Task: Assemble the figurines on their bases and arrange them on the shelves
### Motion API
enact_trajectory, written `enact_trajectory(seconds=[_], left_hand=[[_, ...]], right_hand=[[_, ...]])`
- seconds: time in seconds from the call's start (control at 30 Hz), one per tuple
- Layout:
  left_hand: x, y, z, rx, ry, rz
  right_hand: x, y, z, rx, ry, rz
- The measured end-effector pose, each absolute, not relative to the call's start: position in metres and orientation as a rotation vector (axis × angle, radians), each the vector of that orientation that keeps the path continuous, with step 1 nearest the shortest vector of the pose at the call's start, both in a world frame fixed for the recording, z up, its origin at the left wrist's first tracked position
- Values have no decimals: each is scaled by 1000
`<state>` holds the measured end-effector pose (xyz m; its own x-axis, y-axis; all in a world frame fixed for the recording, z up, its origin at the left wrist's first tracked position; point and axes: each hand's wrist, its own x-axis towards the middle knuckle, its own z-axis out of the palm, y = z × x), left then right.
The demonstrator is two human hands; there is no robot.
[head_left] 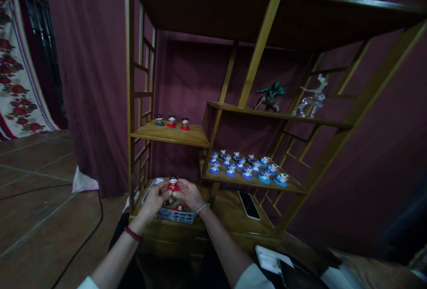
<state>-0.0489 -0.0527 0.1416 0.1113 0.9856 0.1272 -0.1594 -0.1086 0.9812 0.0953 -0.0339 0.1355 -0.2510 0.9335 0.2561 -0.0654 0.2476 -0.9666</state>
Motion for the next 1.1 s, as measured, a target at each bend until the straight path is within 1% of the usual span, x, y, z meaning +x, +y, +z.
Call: enact_trajectory(seconds=[0.23, 0.5, 0.8, 1.1], left_hand=[[-55, -54, 161, 1425, 1006, 1279], [-57, -52, 174, 1512, 977, 1325], [-61, -59, 194, 1536, 1004, 1300], [-61, -60, 206, 1522, 913, 1267]], right_hand=[[97, -39, 164, -832, -1501, 1204], [96, -49, 191, -842, -1582, 1199], [98, -52, 207, -901, -1663, 1109], [101, -48, 215, -889, -1698, 1077]])
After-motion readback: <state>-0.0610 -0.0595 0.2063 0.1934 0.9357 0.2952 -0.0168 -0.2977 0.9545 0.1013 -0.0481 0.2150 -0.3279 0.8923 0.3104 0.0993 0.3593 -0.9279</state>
